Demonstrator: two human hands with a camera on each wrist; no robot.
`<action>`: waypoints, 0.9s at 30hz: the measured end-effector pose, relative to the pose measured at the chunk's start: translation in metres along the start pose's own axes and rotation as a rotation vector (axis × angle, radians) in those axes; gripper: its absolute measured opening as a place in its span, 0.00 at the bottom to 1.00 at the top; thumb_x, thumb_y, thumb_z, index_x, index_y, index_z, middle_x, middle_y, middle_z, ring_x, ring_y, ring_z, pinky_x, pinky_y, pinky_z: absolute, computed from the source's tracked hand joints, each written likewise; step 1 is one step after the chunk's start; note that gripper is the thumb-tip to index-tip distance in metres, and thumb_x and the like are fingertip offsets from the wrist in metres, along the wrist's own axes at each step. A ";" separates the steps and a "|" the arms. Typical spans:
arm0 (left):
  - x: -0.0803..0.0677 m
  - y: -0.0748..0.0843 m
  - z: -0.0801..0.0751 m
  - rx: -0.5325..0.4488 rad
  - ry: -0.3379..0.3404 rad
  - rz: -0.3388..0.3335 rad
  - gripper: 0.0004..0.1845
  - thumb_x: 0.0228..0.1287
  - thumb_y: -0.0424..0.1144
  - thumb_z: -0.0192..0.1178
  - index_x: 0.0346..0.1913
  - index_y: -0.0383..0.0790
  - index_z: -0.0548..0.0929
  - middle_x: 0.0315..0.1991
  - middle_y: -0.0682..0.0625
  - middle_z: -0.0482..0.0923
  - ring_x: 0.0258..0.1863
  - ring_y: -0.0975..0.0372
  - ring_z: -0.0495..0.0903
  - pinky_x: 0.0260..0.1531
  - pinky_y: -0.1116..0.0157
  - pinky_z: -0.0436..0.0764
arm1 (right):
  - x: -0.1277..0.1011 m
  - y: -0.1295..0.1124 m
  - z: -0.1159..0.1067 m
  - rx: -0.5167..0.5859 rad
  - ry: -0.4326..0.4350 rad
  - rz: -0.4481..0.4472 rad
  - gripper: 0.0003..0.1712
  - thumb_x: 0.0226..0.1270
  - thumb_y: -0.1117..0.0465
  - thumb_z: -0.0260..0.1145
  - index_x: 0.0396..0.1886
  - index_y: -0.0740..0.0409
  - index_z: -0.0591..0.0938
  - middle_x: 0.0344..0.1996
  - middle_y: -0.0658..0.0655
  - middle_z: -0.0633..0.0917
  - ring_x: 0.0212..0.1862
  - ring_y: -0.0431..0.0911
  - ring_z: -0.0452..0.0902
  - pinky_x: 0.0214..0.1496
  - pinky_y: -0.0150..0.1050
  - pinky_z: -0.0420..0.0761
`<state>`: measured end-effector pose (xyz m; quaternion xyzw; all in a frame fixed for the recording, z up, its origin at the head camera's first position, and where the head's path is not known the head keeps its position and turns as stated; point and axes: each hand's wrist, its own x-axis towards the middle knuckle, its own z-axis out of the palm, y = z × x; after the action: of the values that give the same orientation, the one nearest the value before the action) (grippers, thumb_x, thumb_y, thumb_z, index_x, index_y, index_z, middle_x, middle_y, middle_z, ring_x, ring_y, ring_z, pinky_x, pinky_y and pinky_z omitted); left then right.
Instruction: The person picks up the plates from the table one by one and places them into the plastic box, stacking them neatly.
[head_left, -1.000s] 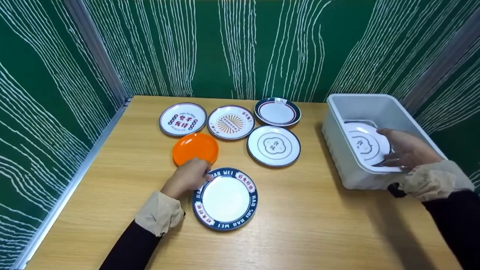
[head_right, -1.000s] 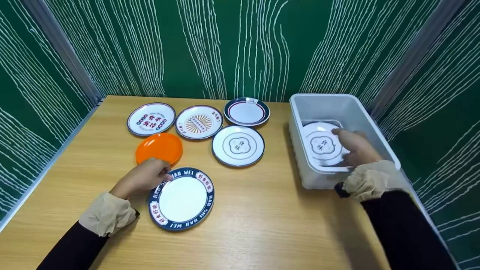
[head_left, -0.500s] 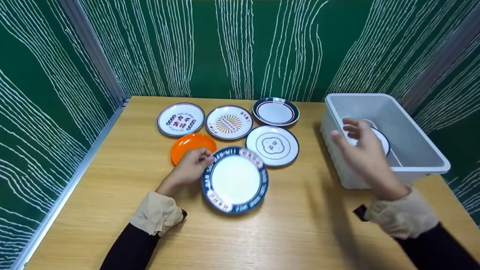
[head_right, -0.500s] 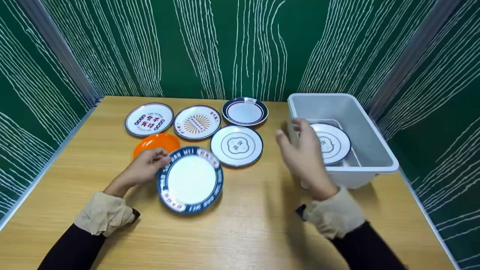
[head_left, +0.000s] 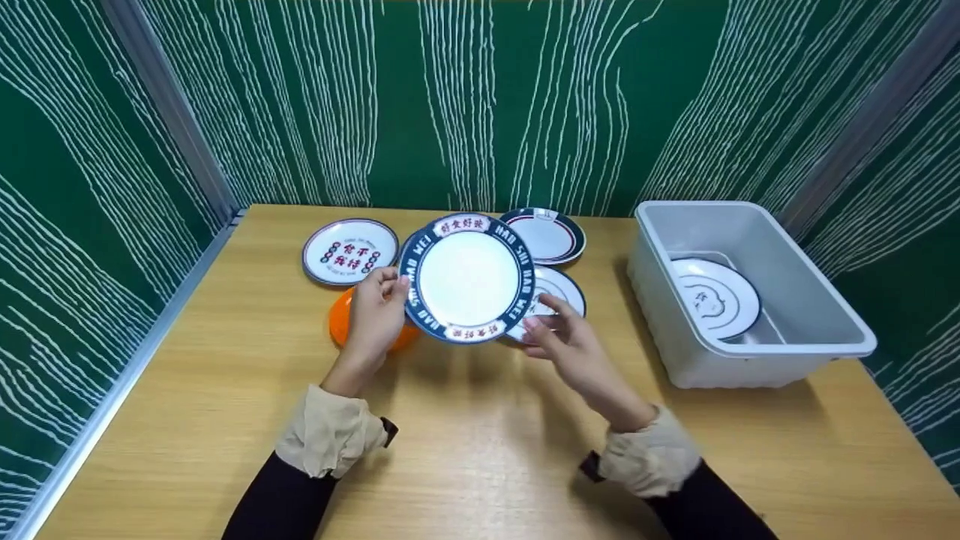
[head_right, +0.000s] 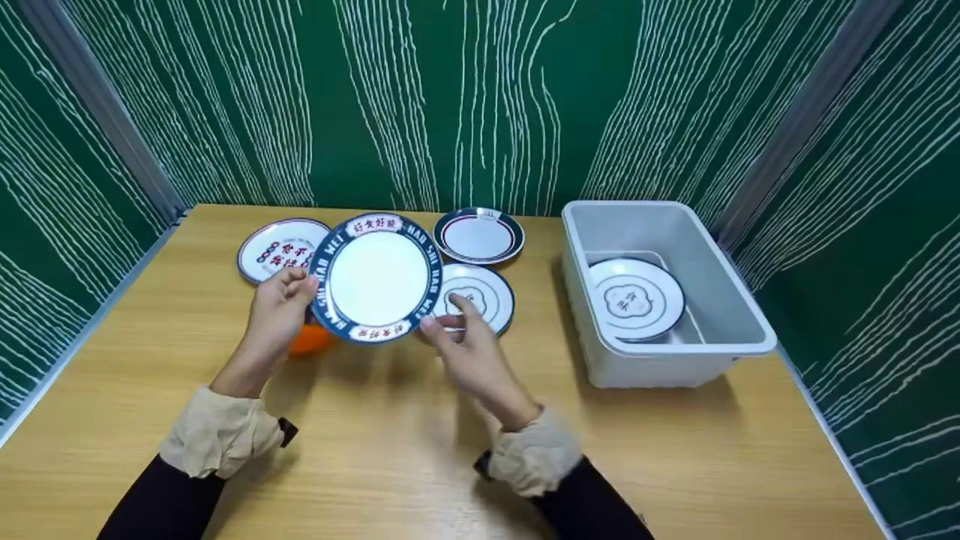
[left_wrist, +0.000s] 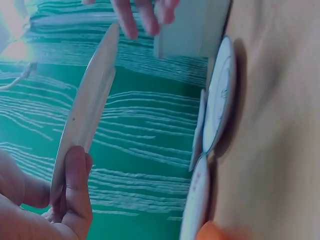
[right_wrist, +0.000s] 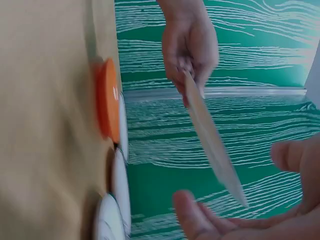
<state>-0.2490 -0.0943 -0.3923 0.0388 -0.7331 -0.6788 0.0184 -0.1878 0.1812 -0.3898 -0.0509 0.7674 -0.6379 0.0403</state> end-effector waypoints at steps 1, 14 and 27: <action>-0.002 -0.001 0.002 -0.018 -0.003 -0.018 0.14 0.81 0.37 0.51 0.61 0.34 0.74 0.50 0.39 0.83 0.39 0.55 0.82 0.38 0.68 0.86 | 0.003 0.004 0.006 0.080 -0.022 0.017 0.39 0.79 0.57 0.61 0.80 0.64 0.56 0.60 0.71 0.77 0.58 0.59 0.80 0.58 0.47 0.85; -0.020 0.003 0.012 -0.174 -0.267 -0.069 0.13 0.76 0.38 0.60 0.57 0.38 0.73 0.46 0.38 0.85 0.34 0.52 0.87 0.39 0.61 0.89 | 0.001 -0.006 -0.009 0.343 0.144 -0.056 0.25 0.80 0.71 0.50 0.74 0.65 0.64 0.44 0.65 0.86 0.37 0.48 0.86 0.42 0.42 0.89; 0.011 -0.010 -0.031 0.240 -0.006 0.173 0.06 0.75 0.34 0.60 0.44 0.33 0.84 0.37 0.43 0.83 0.33 0.55 0.81 0.32 0.69 0.82 | -0.013 -0.032 -0.071 0.592 0.198 -0.213 0.29 0.77 0.66 0.61 0.72 0.69 0.63 0.53 0.68 0.83 0.44 0.52 0.87 0.51 0.46 0.87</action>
<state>-0.2576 -0.1272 -0.4003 -0.0243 -0.8095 -0.5825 0.0699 -0.1832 0.2459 -0.3452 -0.0547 0.5391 -0.8358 -0.0884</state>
